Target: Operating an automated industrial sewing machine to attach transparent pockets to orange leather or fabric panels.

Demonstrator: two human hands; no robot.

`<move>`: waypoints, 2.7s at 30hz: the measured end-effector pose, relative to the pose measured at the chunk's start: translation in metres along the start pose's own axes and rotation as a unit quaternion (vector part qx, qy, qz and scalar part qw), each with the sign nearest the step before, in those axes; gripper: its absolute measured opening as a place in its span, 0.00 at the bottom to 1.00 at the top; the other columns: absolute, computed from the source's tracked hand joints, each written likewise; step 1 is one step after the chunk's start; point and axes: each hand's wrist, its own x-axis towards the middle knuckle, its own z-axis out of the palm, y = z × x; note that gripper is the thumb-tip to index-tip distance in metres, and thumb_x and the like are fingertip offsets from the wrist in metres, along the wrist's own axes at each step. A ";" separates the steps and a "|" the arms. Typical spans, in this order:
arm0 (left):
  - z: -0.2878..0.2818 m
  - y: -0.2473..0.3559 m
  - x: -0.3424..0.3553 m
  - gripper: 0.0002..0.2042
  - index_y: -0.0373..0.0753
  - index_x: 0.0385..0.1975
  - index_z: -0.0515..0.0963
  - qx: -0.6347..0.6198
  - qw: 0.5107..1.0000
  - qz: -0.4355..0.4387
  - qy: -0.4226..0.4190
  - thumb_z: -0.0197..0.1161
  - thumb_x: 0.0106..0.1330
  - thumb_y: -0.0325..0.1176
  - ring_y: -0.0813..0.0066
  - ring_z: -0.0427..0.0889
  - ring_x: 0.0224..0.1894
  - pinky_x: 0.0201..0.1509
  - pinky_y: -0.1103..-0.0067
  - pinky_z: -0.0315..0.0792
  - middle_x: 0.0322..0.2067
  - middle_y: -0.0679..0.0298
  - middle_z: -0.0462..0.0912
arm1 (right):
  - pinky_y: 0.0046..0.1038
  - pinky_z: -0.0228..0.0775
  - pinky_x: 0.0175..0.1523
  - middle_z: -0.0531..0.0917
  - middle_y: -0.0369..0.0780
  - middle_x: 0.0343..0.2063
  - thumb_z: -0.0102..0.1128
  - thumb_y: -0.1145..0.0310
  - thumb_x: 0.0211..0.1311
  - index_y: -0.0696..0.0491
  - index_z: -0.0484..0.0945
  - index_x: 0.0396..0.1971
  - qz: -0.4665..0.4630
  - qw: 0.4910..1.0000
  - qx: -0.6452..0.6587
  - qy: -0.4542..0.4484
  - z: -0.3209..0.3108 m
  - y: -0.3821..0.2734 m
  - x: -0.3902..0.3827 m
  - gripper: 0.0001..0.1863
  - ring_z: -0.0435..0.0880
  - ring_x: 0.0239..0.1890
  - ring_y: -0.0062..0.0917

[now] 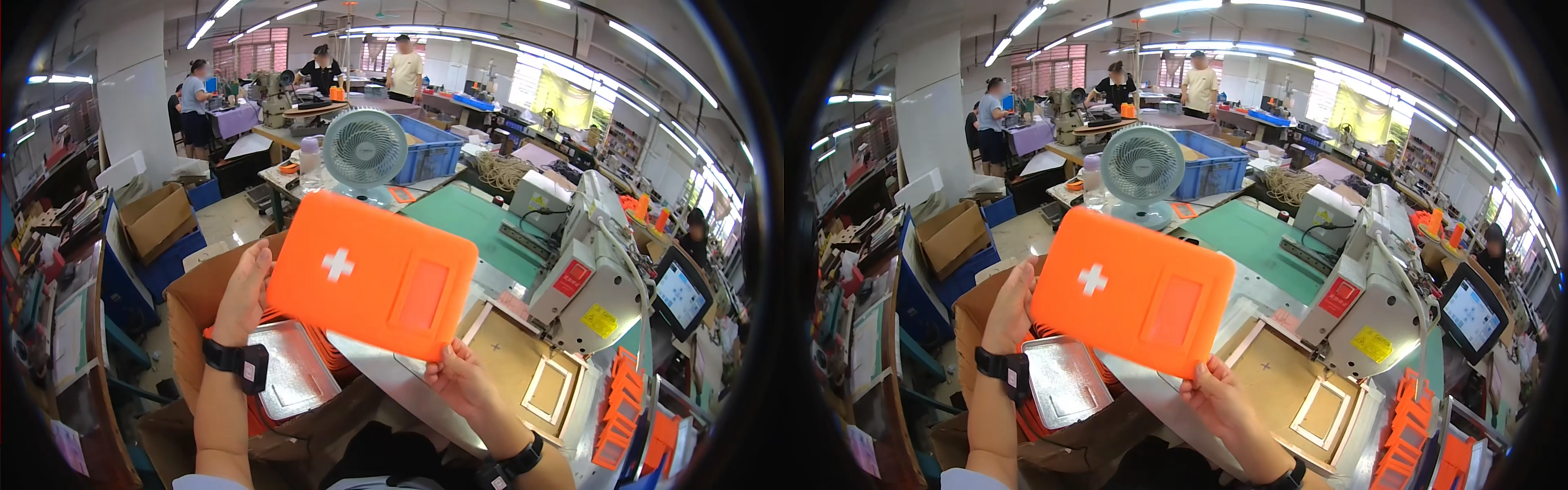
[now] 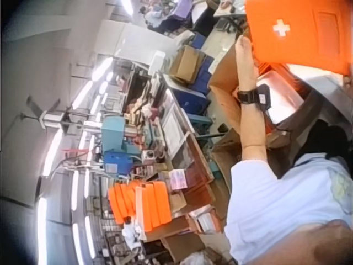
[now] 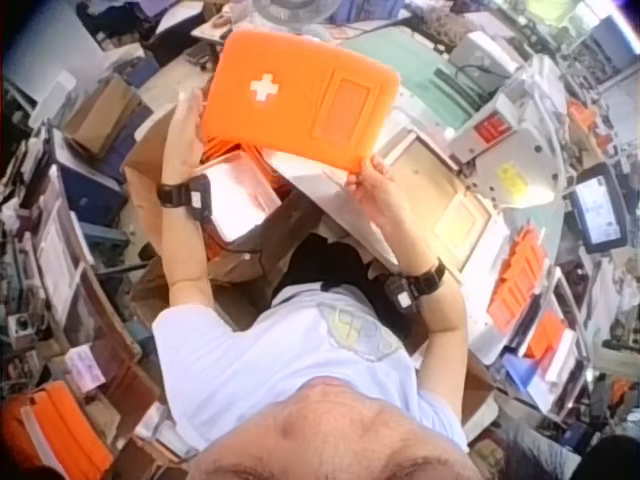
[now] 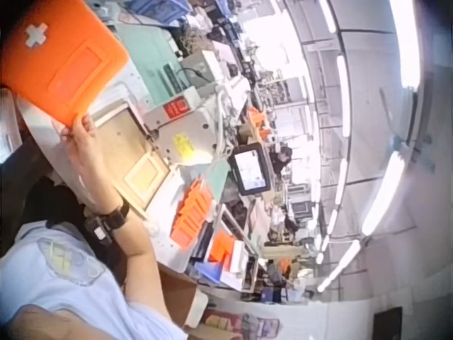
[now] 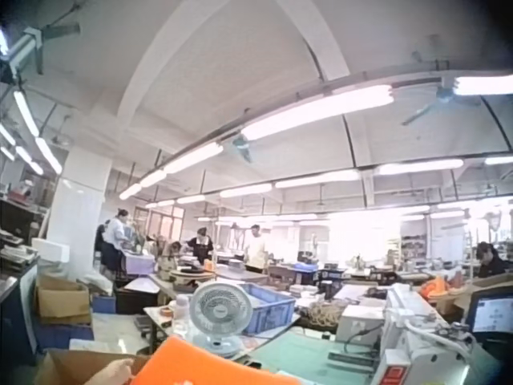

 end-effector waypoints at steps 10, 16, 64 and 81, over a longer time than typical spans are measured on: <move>0.110 -0.057 -0.055 0.37 0.39 0.72 0.46 -0.124 0.985 -0.042 -0.108 0.60 0.68 0.25 0.66 0.75 0.58 0.61 0.71 0.74 0.58 0.53 0.70 | 0.33 0.76 0.52 0.80 0.42 0.46 0.52 0.70 0.73 0.55 0.70 0.52 -0.046 0.996 0.060 0.036 0.038 0.034 0.006 0.12 0.82 0.41 0.30; 0.125 -0.064 -0.057 0.39 0.40 0.72 0.44 -0.175 0.983 -0.028 -0.056 0.58 0.64 0.17 0.68 0.71 0.62 0.63 0.73 0.72 0.60 0.52 0.67 | 0.35 0.76 0.56 0.80 0.44 0.45 0.54 0.70 0.71 0.56 0.69 0.55 -0.032 0.999 0.030 0.008 0.033 0.053 0.005 0.16 0.82 0.47 0.33; 0.054 -0.032 -0.086 0.42 0.45 0.75 0.45 -0.159 0.984 0.050 -0.060 0.49 0.69 0.63 0.67 0.69 0.65 0.62 0.71 0.70 0.70 0.58 0.57 | 0.28 0.79 0.49 0.86 0.44 0.42 0.62 0.85 0.52 0.58 0.79 0.44 -0.326 0.711 -0.623 0.030 0.044 0.051 0.000 0.17 0.86 0.44 0.35; -0.180 -0.112 -0.109 0.20 0.27 0.53 0.72 0.265 0.933 -0.103 0.220 0.51 0.57 0.20 0.65 0.79 0.50 0.57 0.74 0.71 0.47 0.53 0.79 | 0.33 0.78 0.44 0.77 0.43 0.57 0.65 0.68 0.59 0.55 0.76 0.53 -0.150 0.586 -0.751 -0.263 0.057 0.045 -0.077 0.21 0.84 0.37 0.38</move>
